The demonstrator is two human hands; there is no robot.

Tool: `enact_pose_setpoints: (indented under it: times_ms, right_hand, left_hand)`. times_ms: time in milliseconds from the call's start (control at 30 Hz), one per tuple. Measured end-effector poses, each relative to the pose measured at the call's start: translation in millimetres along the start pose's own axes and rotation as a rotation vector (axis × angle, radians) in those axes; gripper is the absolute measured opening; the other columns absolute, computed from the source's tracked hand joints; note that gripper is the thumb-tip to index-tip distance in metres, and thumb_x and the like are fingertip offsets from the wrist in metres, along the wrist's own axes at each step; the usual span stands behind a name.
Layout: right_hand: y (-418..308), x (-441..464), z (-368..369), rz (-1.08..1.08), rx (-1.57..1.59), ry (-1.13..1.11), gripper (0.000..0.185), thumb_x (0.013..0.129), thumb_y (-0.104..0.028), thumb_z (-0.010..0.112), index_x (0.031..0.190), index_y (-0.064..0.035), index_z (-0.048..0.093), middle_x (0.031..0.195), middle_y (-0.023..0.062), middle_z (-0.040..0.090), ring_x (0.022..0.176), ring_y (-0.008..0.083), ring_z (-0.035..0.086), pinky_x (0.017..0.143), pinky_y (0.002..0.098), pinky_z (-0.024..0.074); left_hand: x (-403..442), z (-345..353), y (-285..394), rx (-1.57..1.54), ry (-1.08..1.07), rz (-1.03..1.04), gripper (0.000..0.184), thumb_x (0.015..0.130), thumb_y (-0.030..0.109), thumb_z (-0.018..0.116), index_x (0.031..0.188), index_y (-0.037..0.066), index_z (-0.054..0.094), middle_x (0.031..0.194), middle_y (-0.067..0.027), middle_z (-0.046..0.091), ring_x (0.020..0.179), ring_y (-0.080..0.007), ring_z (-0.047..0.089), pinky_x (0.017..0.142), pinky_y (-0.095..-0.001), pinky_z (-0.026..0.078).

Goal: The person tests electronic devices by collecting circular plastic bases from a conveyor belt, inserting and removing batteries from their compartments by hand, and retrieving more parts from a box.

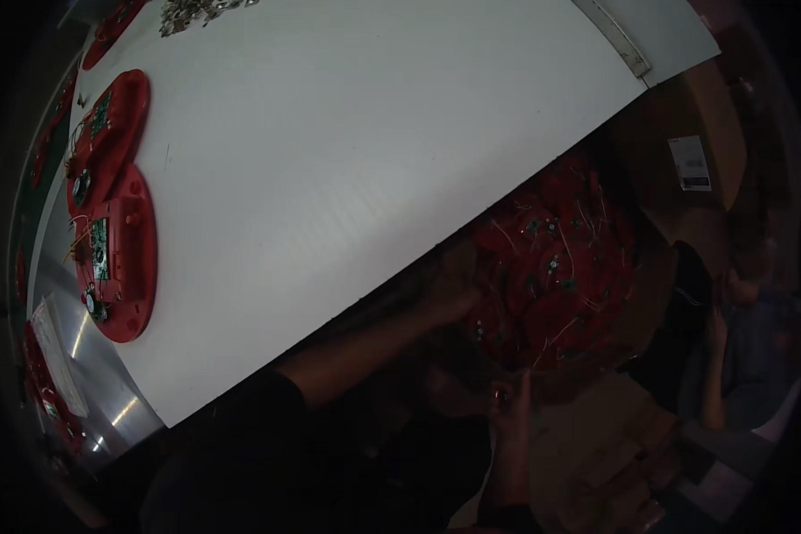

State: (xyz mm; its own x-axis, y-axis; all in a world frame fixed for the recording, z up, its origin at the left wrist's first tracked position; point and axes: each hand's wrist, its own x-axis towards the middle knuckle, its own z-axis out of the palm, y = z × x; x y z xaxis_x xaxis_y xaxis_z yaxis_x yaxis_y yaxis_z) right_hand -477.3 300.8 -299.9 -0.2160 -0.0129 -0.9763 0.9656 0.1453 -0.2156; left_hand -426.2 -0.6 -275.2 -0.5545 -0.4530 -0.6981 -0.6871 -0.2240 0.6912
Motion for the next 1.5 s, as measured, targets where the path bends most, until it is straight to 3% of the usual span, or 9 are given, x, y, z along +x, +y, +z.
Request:
enact_pose_setpoints:
  times_ms: [67, 133, 200, 267, 500, 567, 700, 967, 1500]
  right_hand:
    - [-5.5, 13.1, -16.5, -0.039, -0.004, -0.013, 0.074, 0.076, -0.075, 0.047, 0.082, -0.0025, 0.06, 0.067, 0.0035, 0.054, 0.049, 0.0131, 0.044, 0.039, 0.0211, 0.0303]
    - [-11.7, 11.8, -9.5, -0.061, -0.024, 0.065, 0.073, 0.076, -0.075, 0.048, 0.081, -0.0031, 0.06, 0.067, 0.0034, 0.054, 0.049, 0.0132, 0.044, 0.039, 0.0213, 0.0299]
    - [-13.6, 13.7, -14.8, -0.084, -0.044, 0.154, 0.072, 0.076, -0.074, 0.048, 0.079, -0.0036, 0.06, 0.067, 0.0033, 0.054, 0.048, 0.0134, 0.044, 0.038, 0.0215, 0.0296]
    - [-17.4, 26.3, -29.9, -0.096, -0.075, 0.031, 0.075, 0.072, -0.079, 0.046, 0.074, -0.0052, 0.06, 0.055, 0.0014, 0.049, 0.043, 0.0124, 0.043, 0.036, 0.021, 0.0277]
    - [-29.7, 61.3, -75.4, -0.127, -0.043, 0.186, 0.073, 0.072, -0.079, 0.046, 0.07, -0.0074, 0.059, 0.054, 0.0012, 0.048, 0.04, 0.0122, 0.039, 0.035, 0.02, 0.0269]
    - [-32.6, 93.0, -115.2, -0.038, 0.048, -0.111, 0.072, 0.073, -0.079, 0.045, 0.079, -0.0083, 0.059, 0.055, 0.0005, 0.049, 0.039, 0.0116, 0.039, 0.034, 0.0184, 0.0268]
    - [-30.2, 79.9, -106.0, -0.1, 0.048, -0.058, 0.071, 0.073, -0.078, 0.046, 0.083, -0.0089, 0.058, 0.056, 0.0007, 0.05, 0.039, 0.0111, 0.039, 0.033, 0.0179, 0.0269]
    - [-26.7, 34.8, -52.4, -0.179, 0.106, 0.036, 0.066, 0.075, -0.074, 0.049, 0.099, -0.0128, 0.054, 0.063, 0.0005, 0.051, 0.041, 0.0091, 0.039, 0.034, 0.0179, 0.0262]
    - [-17.2, 39.8, -61.7, -0.121, 0.07, 0.142, 0.064, 0.076, -0.072, 0.051, 0.097, -0.0109, 0.053, 0.068, 0.0015, 0.049, 0.045, 0.0102, 0.041, 0.036, 0.0192, 0.0264]
  left_hand:
    - [-1.2, 17.8, -1.4, -0.127, -0.045, -0.05, 0.078, 0.074, 0.023, 0.056, 0.139, -0.004, 0.02, 0.128, -0.0311, 0.043, 0.12, -0.0393, 0.044, 0.101, -0.0402, 0.037]
    - [6.4, 50.9, -30.7, 0.132, 0.239, 0.358, 0.083, 0.076, 0.025, 0.057, 0.138, -0.009, 0.014, 0.131, -0.0352, 0.036, 0.124, -0.0415, 0.039, 0.103, -0.0405, 0.033]
    - [17.8, 68.8, -48.2, 0.109, 0.22, 0.366, 0.083, 0.076, 0.025, 0.057, 0.138, -0.009, 0.014, 0.131, -0.0353, 0.036, 0.124, -0.0415, 0.039, 0.103, -0.0405, 0.033]
    - [19.2, 75.5, -48.0, 0.082, 0.205, 0.374, 0.083, 0.077, 0.025, 0.057, 0.138, -0.009, 0.014, 0.131, -0.0354, 0.035, 0.124, -0.0416, 0.038, 0.104, -0.0405, 0.033]
    - [28.7, 74.8, -51.4, 0.065, 0.149, 0.405, 0.083, 0.077, 0.026, 0.057, 0.138, -0.01, 0.013, 0.132, -0.0357, 0.033, 0.125, -0.0418, 0.037, 0.104, -0.0404, 0.032]
    - [34.3, 75.0, -51.9, 0.073, 0.126, 0.417, 0.084, 0.077, 0.026, 0.057, 0.138, -0.011, 0.012, 0.132, -0.0358, 0.033, 0.125, -0.0419, 0.036, 0.104, -0.0404, 0.032]
    - [34.3, 77.3, -40.4, 0.046, 0.076, 0.447, 0.084, 0.078, 0.027, 0.057, 0.138, -0.011, 0.012, 0.133, -0.036, 0.032, 0.126, -0.042, 0.035, 0.105, -0.0404, 0.031]
    - [19.9, 63.3, -3.7, -0.005, -0.023, 0.447, 0.085, 0.078, 0.027, 0.057, 0.137, -0.012, 0.011, 0.134, -0.0364, 0.03, 0.127, -0.0423, 0.033, 0.106, -0.0403, 0.03]
    - [-29.9, 77.1, -54.3, 0.193, -0.131, 0.231, 0.086, 0.079, 0.029, 0.057, 0.137, -0.014, 0.009, 0.136, -0.0371, 0.025, 0.129, -0.0429, 0.029, 0.107, -0.0401, 0.028]
